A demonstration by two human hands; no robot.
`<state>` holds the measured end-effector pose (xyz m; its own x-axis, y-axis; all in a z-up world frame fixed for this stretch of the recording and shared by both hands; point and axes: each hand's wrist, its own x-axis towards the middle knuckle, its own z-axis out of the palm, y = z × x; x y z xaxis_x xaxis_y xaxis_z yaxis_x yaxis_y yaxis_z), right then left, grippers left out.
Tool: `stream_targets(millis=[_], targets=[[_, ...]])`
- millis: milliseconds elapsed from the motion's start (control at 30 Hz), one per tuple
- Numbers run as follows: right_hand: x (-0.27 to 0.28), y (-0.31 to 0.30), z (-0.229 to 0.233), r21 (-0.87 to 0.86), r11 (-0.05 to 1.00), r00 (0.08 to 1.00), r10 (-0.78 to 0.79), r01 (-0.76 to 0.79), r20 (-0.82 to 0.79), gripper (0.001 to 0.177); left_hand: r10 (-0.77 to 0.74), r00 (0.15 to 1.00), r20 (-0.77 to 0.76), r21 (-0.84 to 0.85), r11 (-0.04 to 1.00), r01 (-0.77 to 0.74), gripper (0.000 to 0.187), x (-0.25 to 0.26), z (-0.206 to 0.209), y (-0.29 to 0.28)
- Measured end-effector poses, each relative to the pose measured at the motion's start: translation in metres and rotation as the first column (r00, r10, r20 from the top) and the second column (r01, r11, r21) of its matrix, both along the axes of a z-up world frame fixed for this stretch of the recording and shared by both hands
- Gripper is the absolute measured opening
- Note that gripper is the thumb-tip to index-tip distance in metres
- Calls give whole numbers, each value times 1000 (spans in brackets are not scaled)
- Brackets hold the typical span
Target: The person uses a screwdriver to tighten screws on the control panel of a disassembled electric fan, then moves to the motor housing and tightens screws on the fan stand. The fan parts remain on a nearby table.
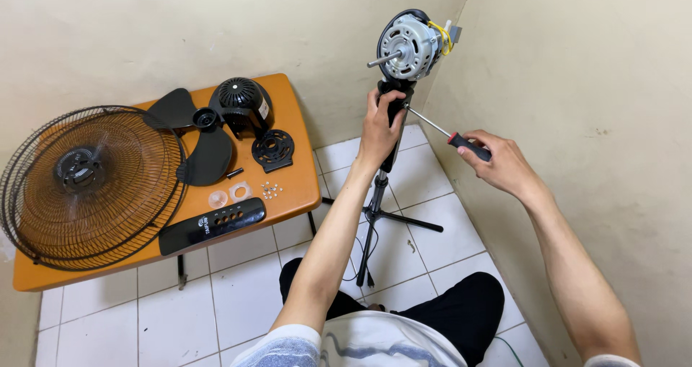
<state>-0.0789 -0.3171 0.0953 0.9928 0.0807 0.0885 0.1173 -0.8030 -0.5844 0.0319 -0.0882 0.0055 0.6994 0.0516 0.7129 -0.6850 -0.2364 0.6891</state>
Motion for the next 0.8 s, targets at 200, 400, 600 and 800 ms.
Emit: stream_targets(millis=[200,400,600,800], targets=[[2,-2,-11,-87,996,998,-16,22,65,30,12,1000,14,26,1000,-13,42,4,-4,-5],[-15,-2,-18,-121,992,959,77,-45,272,37,5,1000,-7,13,1000,-5,41,-7,-4,1],[-30,25,-24,-292,954,942,30,74,335,32,-10,1000,21,7,1000,10,41,-16,-4,23],[-30,37,-11,-94,993,963,90,-68,252,33,3,998,55,5,1000,-4,43,-23,-5,45]])
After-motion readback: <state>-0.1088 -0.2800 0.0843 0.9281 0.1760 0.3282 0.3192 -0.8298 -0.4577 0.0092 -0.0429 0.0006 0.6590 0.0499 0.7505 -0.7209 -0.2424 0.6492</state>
